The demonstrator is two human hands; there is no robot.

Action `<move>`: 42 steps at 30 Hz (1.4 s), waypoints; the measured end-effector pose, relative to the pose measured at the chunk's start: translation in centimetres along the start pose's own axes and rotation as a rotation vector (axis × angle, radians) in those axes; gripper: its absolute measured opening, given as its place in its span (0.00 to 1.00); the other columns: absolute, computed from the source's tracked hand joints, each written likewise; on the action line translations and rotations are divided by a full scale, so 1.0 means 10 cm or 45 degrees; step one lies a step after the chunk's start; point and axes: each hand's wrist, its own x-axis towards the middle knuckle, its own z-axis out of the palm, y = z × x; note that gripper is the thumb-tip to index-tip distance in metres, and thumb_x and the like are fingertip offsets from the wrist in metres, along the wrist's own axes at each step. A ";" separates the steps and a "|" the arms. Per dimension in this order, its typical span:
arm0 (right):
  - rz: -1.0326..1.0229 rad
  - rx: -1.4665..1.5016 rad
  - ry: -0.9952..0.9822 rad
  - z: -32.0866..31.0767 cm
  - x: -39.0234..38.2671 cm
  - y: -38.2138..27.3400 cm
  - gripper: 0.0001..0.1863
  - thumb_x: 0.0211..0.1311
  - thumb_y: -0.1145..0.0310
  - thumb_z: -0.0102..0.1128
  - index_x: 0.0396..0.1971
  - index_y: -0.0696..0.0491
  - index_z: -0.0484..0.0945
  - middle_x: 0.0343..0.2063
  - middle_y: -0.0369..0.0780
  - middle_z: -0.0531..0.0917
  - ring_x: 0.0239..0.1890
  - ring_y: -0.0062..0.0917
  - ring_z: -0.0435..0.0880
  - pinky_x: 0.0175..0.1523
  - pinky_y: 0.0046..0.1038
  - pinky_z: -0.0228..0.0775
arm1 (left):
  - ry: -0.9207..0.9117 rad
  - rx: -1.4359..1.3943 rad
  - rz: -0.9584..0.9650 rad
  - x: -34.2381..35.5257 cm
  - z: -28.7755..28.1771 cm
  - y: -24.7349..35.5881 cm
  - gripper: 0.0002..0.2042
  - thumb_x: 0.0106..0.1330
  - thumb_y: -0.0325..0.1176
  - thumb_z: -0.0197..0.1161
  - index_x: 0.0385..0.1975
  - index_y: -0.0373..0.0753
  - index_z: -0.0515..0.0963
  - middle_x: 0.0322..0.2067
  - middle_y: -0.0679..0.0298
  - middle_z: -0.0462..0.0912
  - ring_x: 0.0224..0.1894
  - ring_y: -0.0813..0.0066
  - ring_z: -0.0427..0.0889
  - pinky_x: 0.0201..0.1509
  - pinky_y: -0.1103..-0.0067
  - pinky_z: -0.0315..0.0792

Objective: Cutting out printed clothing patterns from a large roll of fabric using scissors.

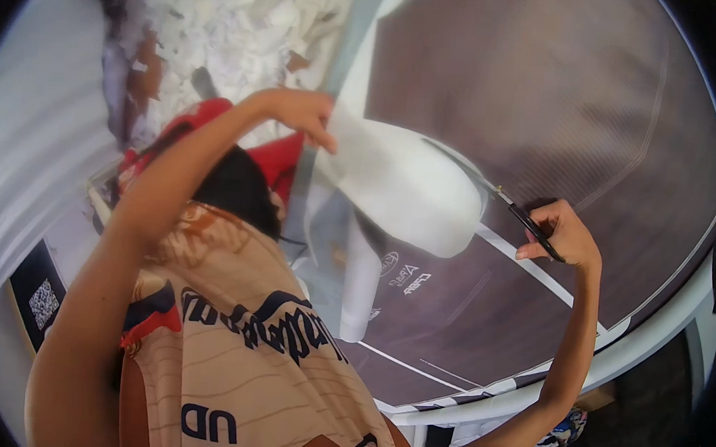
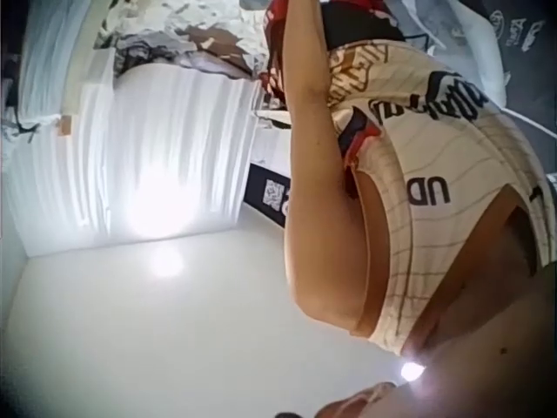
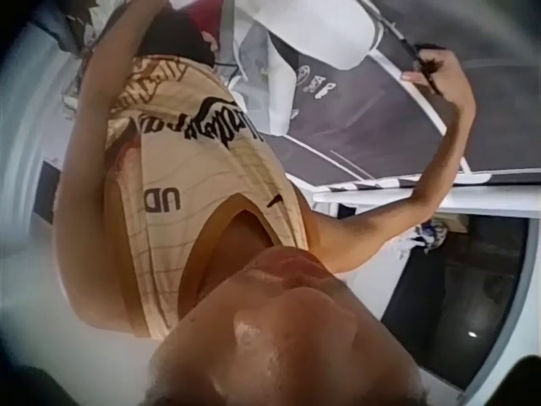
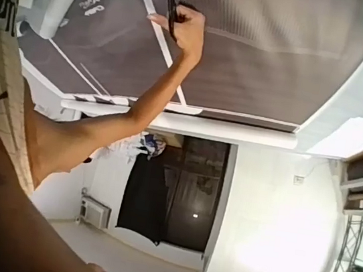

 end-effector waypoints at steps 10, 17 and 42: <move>0.069 -0.200 -0.105 -0.16 0.33 -0.43 0.25 0.36 0.64 0.88 0.12 0.54 0.72 0.12 0.26 0.65 0.17 0.12 0.61 0.23 0.23 0.47 | -0.010 0.002 -0.027 0.02 -0.01 -0.07 0.16 0.63 0.40 0.73 0.37 0.30 0.85 0.28 0.60 0.86 0.29 0.76 0.84 0.34 0.80 0.79; 0.107 -0.246 -0.151 -0.10 0.49 -0.65 0.25 0.36 0.63 0.88 0.12 0.54 0.72 0.12 0.26 0.64 0.17 0.12 0.60 0.23 0.24 0.47 | -0.010 -0.060 0.036 0.03 0.00 -0.10 0.18 0.60 0.44 0.75 0.30 0.31 0.85 0.24 0.65 0.83 0.27 0.80 0.81 0.32 0.82 0.77; 0.073 -0.096 0.322 1.41 0.32 -0.74 0.22 0.46 0.57 0.83 0.21 0.59 0.79 0.14 0.31 0.69 0.21 0.16 0.66 0.25 0.26 0.58 | 0.031 -0.552 0.126 0.09 0.03 -0.27 0.20 0.70 0.46 0.65 0.49 0.35 0.81 0.40 0.64 0.85 0.35 0.79 0.83 0.38 0.81 0.79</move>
